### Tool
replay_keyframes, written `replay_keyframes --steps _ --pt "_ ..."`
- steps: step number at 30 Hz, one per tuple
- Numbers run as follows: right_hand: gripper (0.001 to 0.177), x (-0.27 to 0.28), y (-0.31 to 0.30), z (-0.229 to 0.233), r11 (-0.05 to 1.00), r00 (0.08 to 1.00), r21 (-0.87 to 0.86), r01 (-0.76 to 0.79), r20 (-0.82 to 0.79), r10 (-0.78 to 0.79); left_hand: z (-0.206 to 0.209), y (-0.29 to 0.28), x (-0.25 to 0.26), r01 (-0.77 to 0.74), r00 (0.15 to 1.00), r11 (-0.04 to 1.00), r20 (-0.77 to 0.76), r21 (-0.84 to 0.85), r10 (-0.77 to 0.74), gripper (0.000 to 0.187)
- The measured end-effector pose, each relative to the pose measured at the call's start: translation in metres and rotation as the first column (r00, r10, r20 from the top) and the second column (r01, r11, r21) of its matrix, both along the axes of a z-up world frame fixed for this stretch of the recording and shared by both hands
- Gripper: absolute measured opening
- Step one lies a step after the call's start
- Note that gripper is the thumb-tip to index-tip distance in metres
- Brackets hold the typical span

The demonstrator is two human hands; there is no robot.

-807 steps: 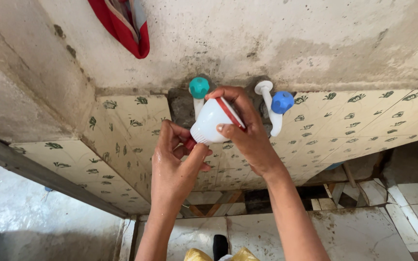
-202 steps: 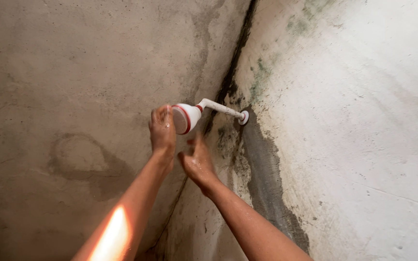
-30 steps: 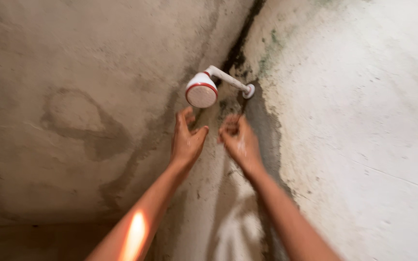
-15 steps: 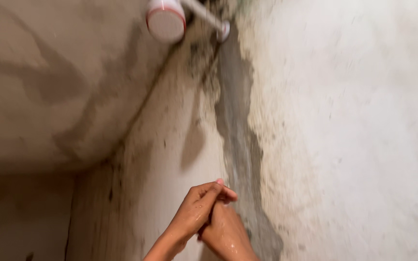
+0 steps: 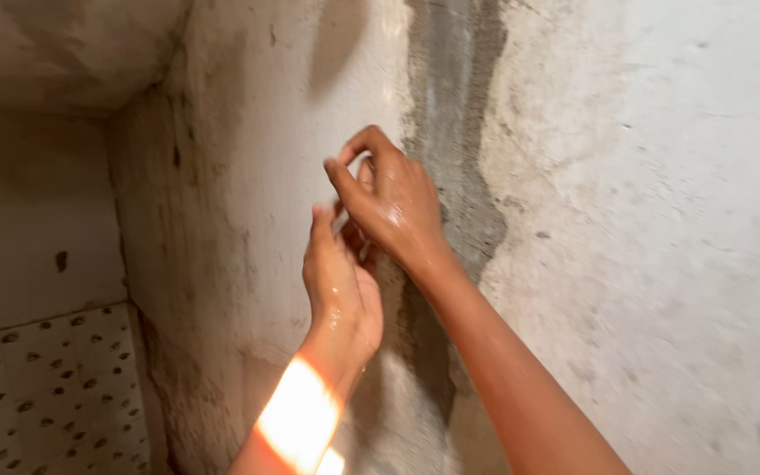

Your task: The person removes a shower head from a wall pipe, rinses it under a tap, and reattaches it. They then rinse their hands under the shower head and turn off the tap.

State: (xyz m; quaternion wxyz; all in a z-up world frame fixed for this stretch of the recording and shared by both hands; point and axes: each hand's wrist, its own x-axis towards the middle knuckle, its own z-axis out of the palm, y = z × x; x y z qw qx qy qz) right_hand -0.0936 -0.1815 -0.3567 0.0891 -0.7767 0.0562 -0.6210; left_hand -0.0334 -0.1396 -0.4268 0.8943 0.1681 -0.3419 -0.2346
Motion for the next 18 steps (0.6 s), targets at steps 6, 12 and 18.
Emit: replay_keyframes --steps 6,12,18 --pt "0.029 0.005 0.002 0.006 0.992 0.995 0.123 0.039 -0.098 -0.027 -0.021 -0.046 -0.004 0.299 0.874 0.952 -0.38 -0.069 -0.302 0.039" --pt "0.028 0.0 0.009 -0.004 0.999 0.998 -0.035 -0.018 0.059 0.02 -0.094 -0.029 -0.01 0.395 0.803 0.915 -0.453 -0.082 -0.388 0.047" --pt "0.032 0.013 -0.013 -0.005 0.998 0.999 -0.043 0.034 0.033 -0.032 -0.175 -0.028 0.068 0.343 0.794 0.939 -0.525 -0.032 -0.308 0.05"
